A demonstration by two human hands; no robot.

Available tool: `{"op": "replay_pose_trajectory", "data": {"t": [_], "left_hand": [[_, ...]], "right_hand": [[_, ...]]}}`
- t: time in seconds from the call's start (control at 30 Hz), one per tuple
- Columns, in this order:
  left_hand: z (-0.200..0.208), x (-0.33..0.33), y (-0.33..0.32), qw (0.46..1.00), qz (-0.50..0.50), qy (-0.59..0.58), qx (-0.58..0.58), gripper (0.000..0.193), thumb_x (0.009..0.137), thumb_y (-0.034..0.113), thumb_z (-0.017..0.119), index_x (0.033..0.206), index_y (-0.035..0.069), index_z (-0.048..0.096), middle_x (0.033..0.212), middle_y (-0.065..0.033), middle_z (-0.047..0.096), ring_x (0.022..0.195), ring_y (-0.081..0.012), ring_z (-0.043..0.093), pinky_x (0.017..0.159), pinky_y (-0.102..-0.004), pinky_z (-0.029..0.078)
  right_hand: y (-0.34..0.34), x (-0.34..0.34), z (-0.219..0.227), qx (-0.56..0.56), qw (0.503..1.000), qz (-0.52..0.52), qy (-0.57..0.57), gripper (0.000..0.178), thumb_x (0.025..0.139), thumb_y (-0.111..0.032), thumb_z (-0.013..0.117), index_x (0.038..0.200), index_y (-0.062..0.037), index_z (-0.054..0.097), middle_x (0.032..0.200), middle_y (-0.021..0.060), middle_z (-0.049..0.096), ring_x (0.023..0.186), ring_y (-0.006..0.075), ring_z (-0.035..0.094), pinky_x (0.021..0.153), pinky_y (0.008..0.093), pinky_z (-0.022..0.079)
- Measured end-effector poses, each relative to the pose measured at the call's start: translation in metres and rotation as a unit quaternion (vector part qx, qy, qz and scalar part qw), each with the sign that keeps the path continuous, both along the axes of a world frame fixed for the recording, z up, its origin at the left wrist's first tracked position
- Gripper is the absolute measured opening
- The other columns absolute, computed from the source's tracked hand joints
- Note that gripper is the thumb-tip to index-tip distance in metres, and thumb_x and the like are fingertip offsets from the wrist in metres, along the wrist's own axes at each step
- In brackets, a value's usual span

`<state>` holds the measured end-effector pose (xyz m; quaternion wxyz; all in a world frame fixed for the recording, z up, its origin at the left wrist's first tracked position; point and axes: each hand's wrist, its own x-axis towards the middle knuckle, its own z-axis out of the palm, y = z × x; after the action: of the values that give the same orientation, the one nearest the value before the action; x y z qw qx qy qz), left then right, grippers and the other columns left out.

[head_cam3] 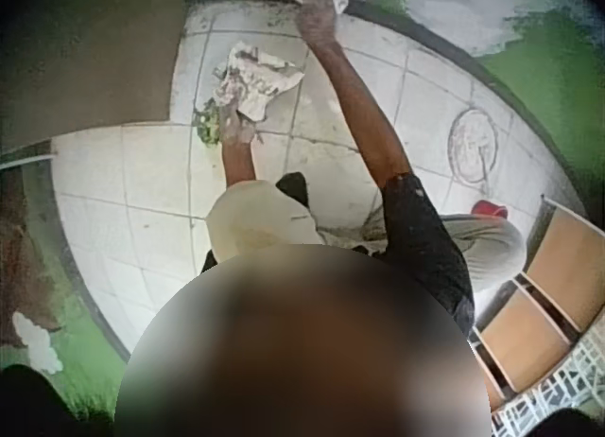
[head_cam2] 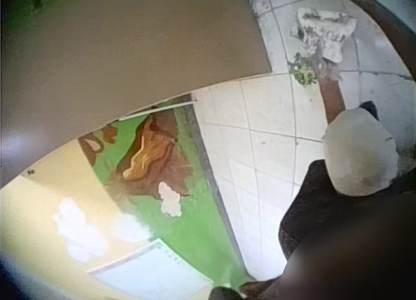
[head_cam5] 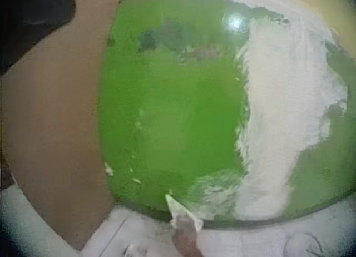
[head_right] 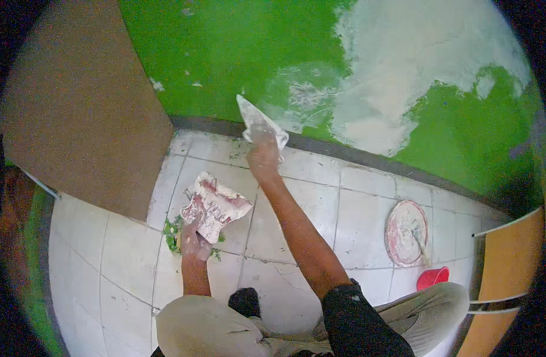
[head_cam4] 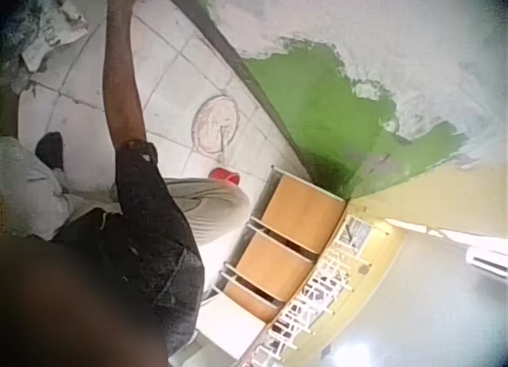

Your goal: The person mixes putty in a bucket lid with a spatula, then applies the putty to a wall surface to patch damage.

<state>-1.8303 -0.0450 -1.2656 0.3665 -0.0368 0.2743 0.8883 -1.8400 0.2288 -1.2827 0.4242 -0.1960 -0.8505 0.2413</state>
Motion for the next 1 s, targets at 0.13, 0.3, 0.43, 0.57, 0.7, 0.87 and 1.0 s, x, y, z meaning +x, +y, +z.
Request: {"op": "replay_pose_trajectory", "data": {"t": [0.13, 0.3, 0.43, 0.57, 0.7, 0.87, 1.0], "left_hand": [[-0.021, -0.035, -0.040, 0.997, 0.048, 0.032, -0.042, 0.053, 0.088, 0.003, 0.062, 0.136, -0.001, 0.043, 0.131, -0.0169, 0.054, 0.119, -0.0314, 0.056, 0.100, -0.0479, 0.050], [-0.025, -0.050, -0.015, 0.954, 0.065, 0.229, -0.180, 0.037, 0.090, 0.009, 0.065, 0.124, -0.003, 0.056, 0.118, -0.0113, 0.064, 0.103, -0.0177, 0.061, 0.089, -0.0329, 0.049], [-0.003, -0.046, 0.003, 0.839, 0.010, 0.398, -0.370, 0.036, 0.090, 0.018, 0.065, 0.117, -0.006, 0.060, 0.095, -0.0131, 0.070, 0.085, -0.0144, 0.062, 0.079, -0.0306, 0.049], [-0.024, -0.049, 0.010, 0.727, -0.060, 0.490, -0.477, 0.037, 0.090, 0.025, 0.064, 0.113, -0.004, 0.063, 0.106, -0.0257, 0.067, 0.096, -0.0331, 0.066, 0.083, -0.0398, 0.049], [-0.019, -0.046, 0.009, 0.648, -0.077, 0.577, -0.492, 0.039, 0.090, 0.022, 0.059, 0.121, -0.002, 0.060, 0.102, -0.0312, 0.064, 0.098, -0.0459, 0.061, 0.087, -0.0515, 0.046], [-0.003, -0.049, 0.012, 0.649, -0.119, 0.611, -0.436, 0.047, 0.082, 0.006, 0.055, 0.129, 0.004, 0.055, 0.088, -0.0298, 0.062, 0.086, -0.0461, 0.061, 0.079, -0.0518, 0.047], [-0.013, -0.048, 0.017, 0.611, -0.144, 0.649, -0.430, 0.061, 0.075, -0.003, 0.055, 0.135, 0.007, 0.051, 0.074, -0.0277, 0.060, 0.072, -0.0458, 0.061, 0.070, -0.0497, 0.050]], "right_hand": [[-0.044, 0.044, 0.013, -0.077, 0.985, -0.016, 0.153, 0.038, 0.088, -0.001, 0.054, 0.125, 0.0036, 0.056, 0.122, 0.0164, 0.063, 0.112, 0.0276, 0.061, 0.095, 0.0366, 0.048], [-0.065, 0.117, 0.045, -0.519, 0.842, 0.014, 0.148, 0.016, 0.091, -0.007, 0.062, 0.106, -0.0001, 0.058, 0.092, 0.0076, 0.066, 0.071, 0.0155, 0.064, 0.058, 0.0293, 0.055], [-0.086, 0.108, 0.023, -0.602, 0.786, 0.002, 0.143, 0.021, 0.085, 0.005, 0.063, 0.105, 0.0006, 0.059, 0.094, 0.0078, 0.067, 0.076, 0.0168, 0.067, 0.064, 0.0312, 0.058], [-0.093, 0.093, 0.003, -0.648, 0.745, 0.073, 0.139, 0.021, 0.085, 0.005, 0.062, 0.105, 0.0006, 0.060, 0.094, 0.0086, 0.067, 0.078, 0.0182, 0.068, 0.068, 0.0317, 0.059], [-0.088, 0.089, 0.003, -0.666, 0.728, 0.082, 0.142, 0.020, 0.084, 0.005, 0.062, 0.104, 0.0007, 0.060, 0.094, 0.0087, 0.068, 0.076, 0.0176, 0.067, 0.066, 0.0314, 0.059], [-0.076, 0.093, 0.007, -0.667, 0.717, 0.083, 0.184, 0.019, 0.083, 0.006, 0.062, 0.101, 0.0011, 0.060, 0.090, 0.0081, 0.067, 0.073, 0.0177, 0.068, 0.064, 0.0321, 0.059], [-0.047, 0.094, 0.016, -0.649, 0.727, 0.105, 0.197, 0.020, 0.083, 0.006, 0.061, 0.102, 0.0015, 0.060, 0.091, 0.0097, 0.067, 0.074, 0.0194, 0.068, 0.064, 0.0338, 0.060]]}}
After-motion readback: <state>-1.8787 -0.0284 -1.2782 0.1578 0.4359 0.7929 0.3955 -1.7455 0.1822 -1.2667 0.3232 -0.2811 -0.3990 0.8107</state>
